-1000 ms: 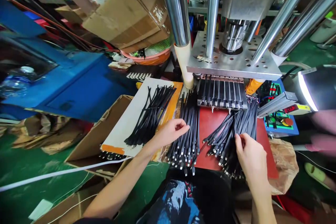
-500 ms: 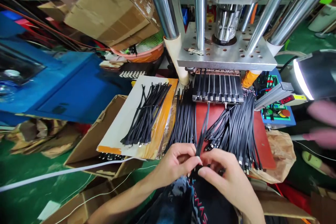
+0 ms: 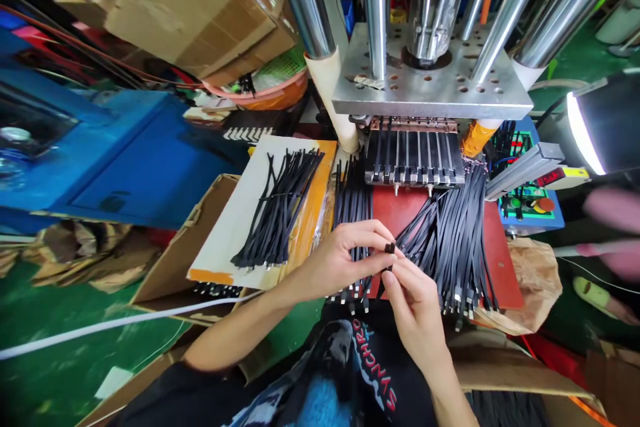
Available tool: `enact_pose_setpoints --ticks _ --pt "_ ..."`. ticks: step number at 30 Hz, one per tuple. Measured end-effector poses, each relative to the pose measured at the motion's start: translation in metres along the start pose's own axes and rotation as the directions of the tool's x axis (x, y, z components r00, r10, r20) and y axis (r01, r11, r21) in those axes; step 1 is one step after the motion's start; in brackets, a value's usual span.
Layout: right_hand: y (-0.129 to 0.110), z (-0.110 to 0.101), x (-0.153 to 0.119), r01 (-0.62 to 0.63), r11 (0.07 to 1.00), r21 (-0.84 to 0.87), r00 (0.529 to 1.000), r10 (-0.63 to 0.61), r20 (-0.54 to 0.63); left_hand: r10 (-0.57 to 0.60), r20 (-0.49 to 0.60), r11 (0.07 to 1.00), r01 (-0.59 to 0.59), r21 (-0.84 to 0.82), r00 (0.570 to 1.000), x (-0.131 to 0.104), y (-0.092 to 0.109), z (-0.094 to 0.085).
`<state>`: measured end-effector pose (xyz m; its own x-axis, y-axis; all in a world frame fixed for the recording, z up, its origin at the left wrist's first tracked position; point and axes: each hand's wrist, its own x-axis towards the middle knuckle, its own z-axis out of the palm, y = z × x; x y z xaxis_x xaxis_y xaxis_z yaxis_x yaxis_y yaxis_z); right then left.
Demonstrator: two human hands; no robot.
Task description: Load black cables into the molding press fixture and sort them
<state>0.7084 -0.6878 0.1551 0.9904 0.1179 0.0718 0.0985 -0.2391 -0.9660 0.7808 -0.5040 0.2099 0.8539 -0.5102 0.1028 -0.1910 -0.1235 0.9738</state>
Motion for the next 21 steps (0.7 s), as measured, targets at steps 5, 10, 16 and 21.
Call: enact_pose_setpoints --ticks 5,10,16,21 --pt "0.002 -0.009 -0.004 0.016 1.0 0.011 0.998 -0.015 -0.055 -0.042 -0.024 0.995 0.04 -0.087 0.999 -0.002 0.001 -0.001" --pt "0.007 -0.009 -0.004 0.019 0.996 0.086 0.985 -0.004 -0.17 -0.128 -0.045 0.975 0.117 -0.188 0.991 -0.002 0.005 -0.007" --pt "-0.008 0.006 0.01 0.109 0.994 0.001 0.988 -0.108 -0.11 -0.108 -0.147 0.97 0.072 -0.231 0.983 0.005 0.011 -0.01" --pt "-0.016 0.011 0.025 0.195 0.981 -0.015 0.972 -0.195 -0.134 0.004 -0.178 0.999 -0.012 -0.039 0.984 0.008 0.019 -0.011"
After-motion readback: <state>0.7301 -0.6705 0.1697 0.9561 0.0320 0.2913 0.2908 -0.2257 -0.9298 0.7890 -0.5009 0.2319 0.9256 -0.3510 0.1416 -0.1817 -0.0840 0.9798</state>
